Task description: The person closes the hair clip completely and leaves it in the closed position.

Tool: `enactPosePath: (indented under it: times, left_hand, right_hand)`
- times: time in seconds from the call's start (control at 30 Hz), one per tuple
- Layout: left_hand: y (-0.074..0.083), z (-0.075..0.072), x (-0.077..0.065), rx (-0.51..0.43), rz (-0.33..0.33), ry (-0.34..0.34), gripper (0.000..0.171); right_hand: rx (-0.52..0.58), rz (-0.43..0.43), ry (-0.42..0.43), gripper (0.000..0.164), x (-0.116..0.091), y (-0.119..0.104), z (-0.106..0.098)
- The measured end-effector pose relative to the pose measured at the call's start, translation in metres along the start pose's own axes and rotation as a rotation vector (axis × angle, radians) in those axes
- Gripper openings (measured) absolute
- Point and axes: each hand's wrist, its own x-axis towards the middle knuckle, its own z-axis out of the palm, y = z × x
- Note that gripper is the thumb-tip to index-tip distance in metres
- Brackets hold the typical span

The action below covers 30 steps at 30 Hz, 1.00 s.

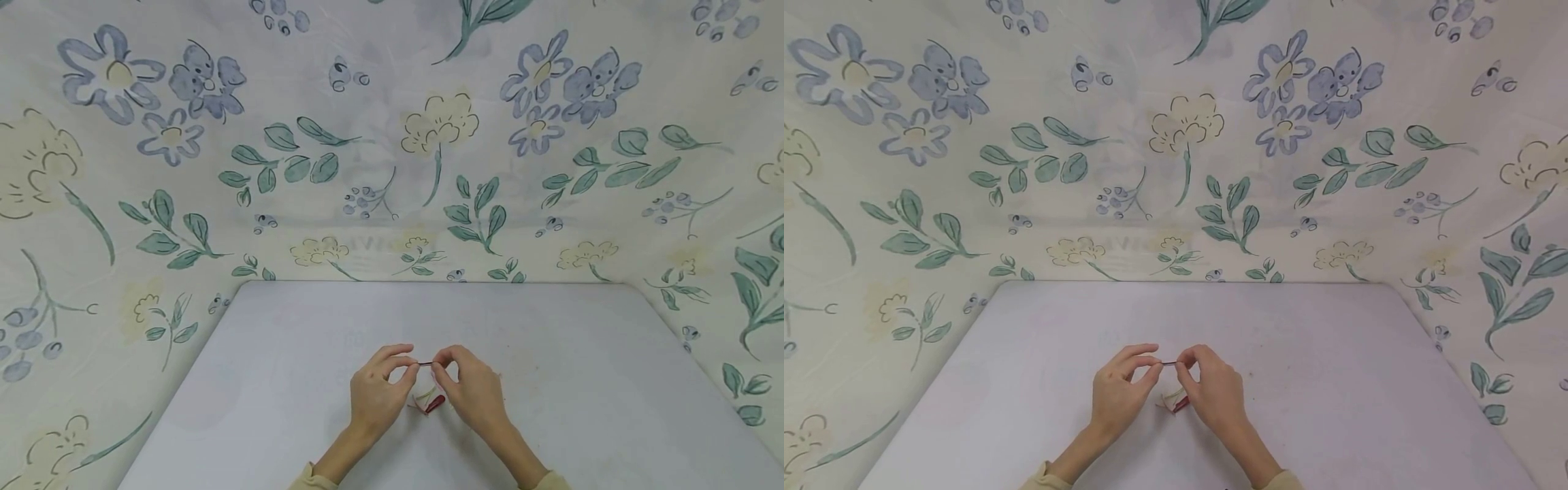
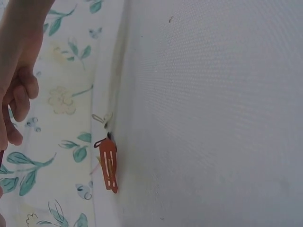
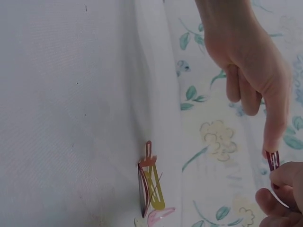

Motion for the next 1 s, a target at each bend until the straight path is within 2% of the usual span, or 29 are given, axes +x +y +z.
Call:
enactPosePath:
  times: [0.27,0.57,0.87,1.0]
  left_hand:
    - [0.0006,0.0009,-0.0025,0.007,-0.037,0.006,0.013]
    - [0.0010,0.0017,-0.0013,0.048,-0.013,0.048,0.013]
    - [-0.0011,-0.0008,-0.0007,-0.017,-0.087,-0.039,0.007]
    - [-0.0020,-0.0019,-0.0014,-0.023,-0.097,-0.058,0.004]
  right_hand:
    - [0.025,0.076,0.002,0.009,-0.0021,-0.0040,0.0038]
    - [0.034,0.101,0.018,0.007,-0.0036,-0.0081,0.0080]
    - [0.041,0.106,-0.022,0.008,-0.0046,-0.0055,0.0059]
    - [0.048,0.114,-0.042,0.008,-0.0054,-0.0043,0.0060]
